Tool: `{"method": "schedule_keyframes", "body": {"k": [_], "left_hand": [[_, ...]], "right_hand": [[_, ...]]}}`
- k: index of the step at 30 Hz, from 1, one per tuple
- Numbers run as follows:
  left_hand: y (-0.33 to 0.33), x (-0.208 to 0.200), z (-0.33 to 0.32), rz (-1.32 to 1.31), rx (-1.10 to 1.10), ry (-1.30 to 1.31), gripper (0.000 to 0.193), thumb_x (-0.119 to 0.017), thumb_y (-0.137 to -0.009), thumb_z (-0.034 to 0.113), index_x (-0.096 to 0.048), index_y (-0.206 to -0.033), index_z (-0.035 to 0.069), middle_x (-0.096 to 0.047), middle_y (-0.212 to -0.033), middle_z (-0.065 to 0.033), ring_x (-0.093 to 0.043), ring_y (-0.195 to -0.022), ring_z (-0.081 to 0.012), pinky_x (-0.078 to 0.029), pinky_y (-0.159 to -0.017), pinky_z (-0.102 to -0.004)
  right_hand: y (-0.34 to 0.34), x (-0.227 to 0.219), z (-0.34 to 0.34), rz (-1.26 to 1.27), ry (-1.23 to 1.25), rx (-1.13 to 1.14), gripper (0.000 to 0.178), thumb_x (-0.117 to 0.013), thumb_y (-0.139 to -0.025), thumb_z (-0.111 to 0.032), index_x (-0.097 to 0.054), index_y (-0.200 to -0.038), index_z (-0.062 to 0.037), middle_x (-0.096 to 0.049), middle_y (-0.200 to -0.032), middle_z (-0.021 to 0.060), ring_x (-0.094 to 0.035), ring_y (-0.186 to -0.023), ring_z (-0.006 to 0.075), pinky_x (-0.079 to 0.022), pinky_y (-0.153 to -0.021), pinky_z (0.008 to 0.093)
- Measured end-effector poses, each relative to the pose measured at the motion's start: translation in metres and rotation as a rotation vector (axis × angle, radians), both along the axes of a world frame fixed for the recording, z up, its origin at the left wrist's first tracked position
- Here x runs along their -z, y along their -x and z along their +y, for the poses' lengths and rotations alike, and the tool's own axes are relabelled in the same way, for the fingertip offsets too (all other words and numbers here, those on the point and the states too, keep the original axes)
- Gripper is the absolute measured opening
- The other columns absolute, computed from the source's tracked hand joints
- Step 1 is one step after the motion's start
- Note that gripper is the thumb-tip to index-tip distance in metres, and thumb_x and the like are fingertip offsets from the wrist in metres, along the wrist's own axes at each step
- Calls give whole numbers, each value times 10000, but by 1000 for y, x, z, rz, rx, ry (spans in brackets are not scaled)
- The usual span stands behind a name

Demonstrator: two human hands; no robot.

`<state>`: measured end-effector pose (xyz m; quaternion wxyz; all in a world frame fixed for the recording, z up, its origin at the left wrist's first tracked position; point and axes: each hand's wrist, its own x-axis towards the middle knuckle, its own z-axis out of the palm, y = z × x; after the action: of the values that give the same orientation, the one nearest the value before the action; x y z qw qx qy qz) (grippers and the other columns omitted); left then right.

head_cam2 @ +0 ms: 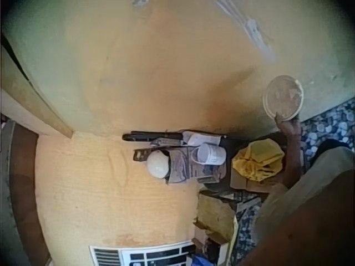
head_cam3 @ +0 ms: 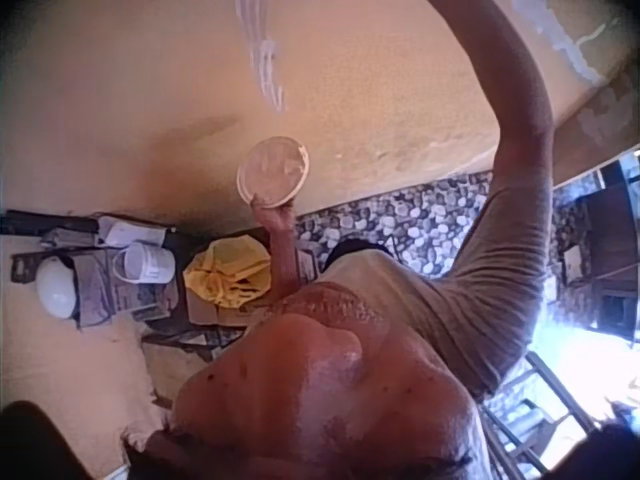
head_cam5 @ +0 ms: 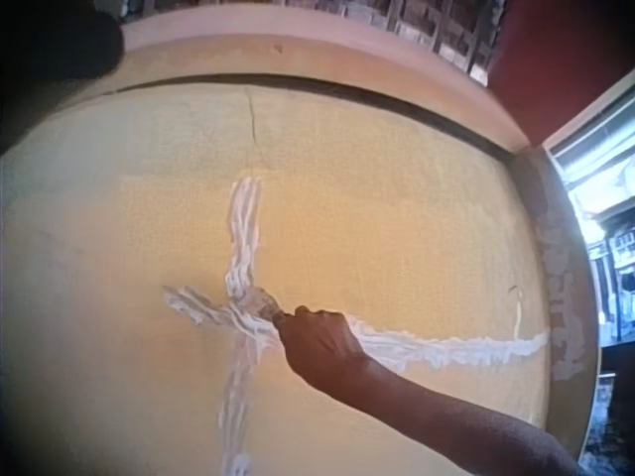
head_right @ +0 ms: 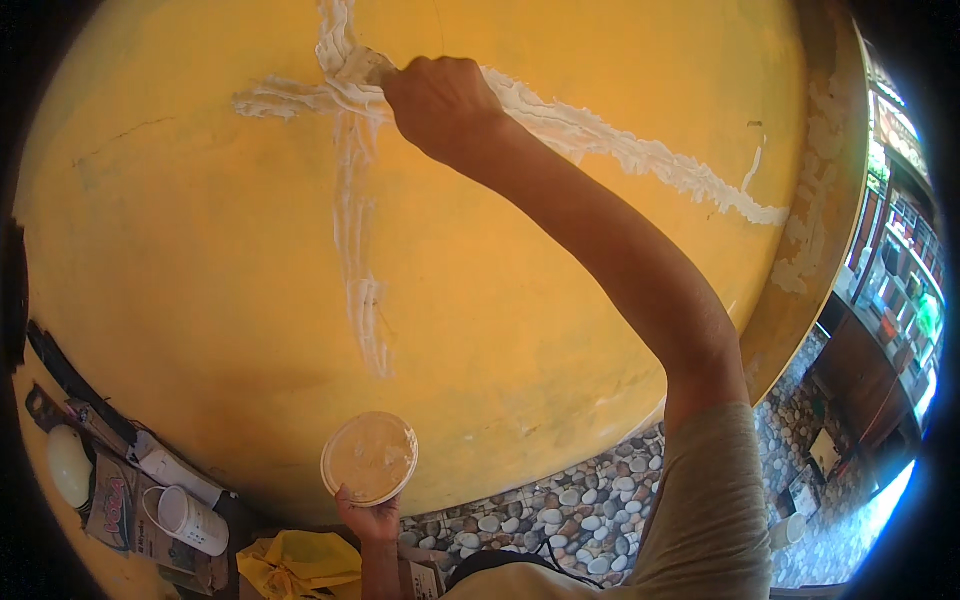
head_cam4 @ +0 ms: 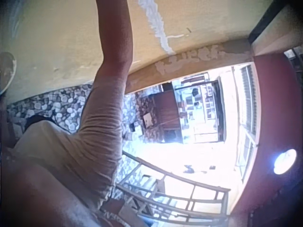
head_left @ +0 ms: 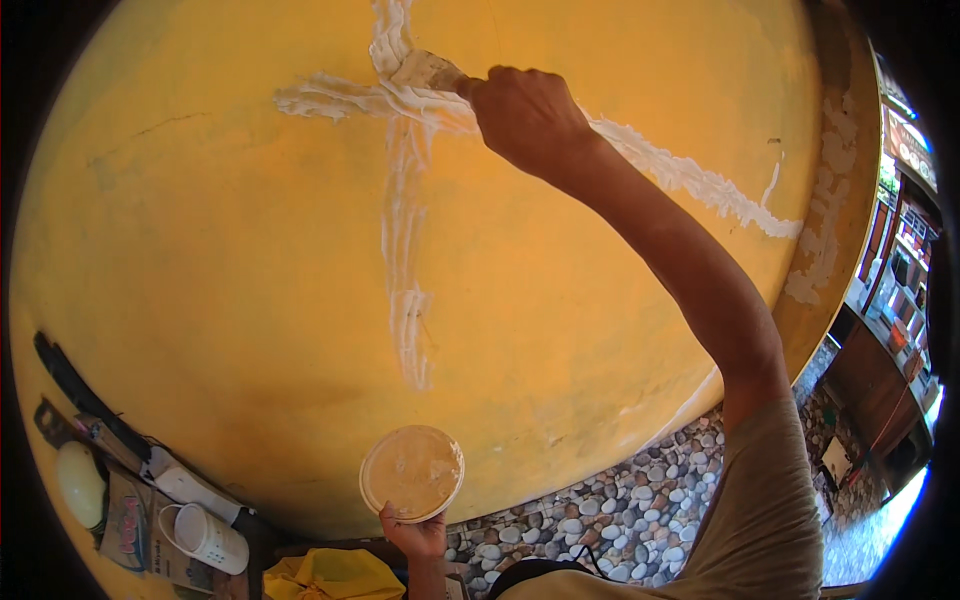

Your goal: The person applies putty onto a wall using a putty knife, then walks over to a table to scoop and mix more putty on a round lid using the putty knife.

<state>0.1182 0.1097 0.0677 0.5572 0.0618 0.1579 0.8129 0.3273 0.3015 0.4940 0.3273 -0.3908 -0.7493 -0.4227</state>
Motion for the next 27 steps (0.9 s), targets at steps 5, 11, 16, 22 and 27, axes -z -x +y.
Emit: {"method": "schedule_keyframes", "body": {"k": [5, 11, 16, 22, 27], "left_hand": [[0, 1, -1, -4, -11, -24, 576, -419, -882, 379, -371, -1373, 82, -448, -1375, -122, -470, -1230, -320, -452, -950, -524], [-2, 1, -1, -30, -15, -17, 588, -432, -880, 354, -334, -1391, 80, -401, -1403, -145, -432, -1259, -343, -423, -977, -545], [-7, 5, 4, 20, -12, -28, 603, -434, -872, 388, -349, -1388, 88, -424, -1394, -123, -461, -1238, -327, -433, -965, -533], [-8, 6, 4, -19, -5, -96, 602, -435, -871, 357, -329, -1393, 76, -401, -1402, -155, -443, -1250, -358, -428, -969, -565], [-7, -2, 0, -6, -20, -64, 613, -440, -865, 357, -322, -1397, 77, -401, -1400, -158, -445, -1249, -357, -425, -975, -566]], "right_hand": [[-49, 66, 11, 22, 5, -4, 322, -515, -849, -71, -575, -1165, -81, -588, -751, 143, -603, -609, 286, -481, -532, 403], [-83, 65, -6, 85, 102, 68, 338, -516, -858, -87, -560, -1193, -102, -587, -763, 142, -603, -619, 298, -487, -539, 413], [-22, 46, -2, 81, -20, -104, 257, -528, -818, -54, -565, -1069, -19, -595, -801, 149, -628, -652, 286, -507, -554, 375], [-17, 74, 4, 80, 104, -154, 408, -482, -814, -1, -525, -1215, -60, -572, -799, 163, -616, -632, 313, -504, -544, 423], [-53, 93, -12, 84, 162, 62, 291, -545, -849, -89, -563, -1133, -28, -581, -772, 140, -619, -616, 261, -502, -520, 365]]}}
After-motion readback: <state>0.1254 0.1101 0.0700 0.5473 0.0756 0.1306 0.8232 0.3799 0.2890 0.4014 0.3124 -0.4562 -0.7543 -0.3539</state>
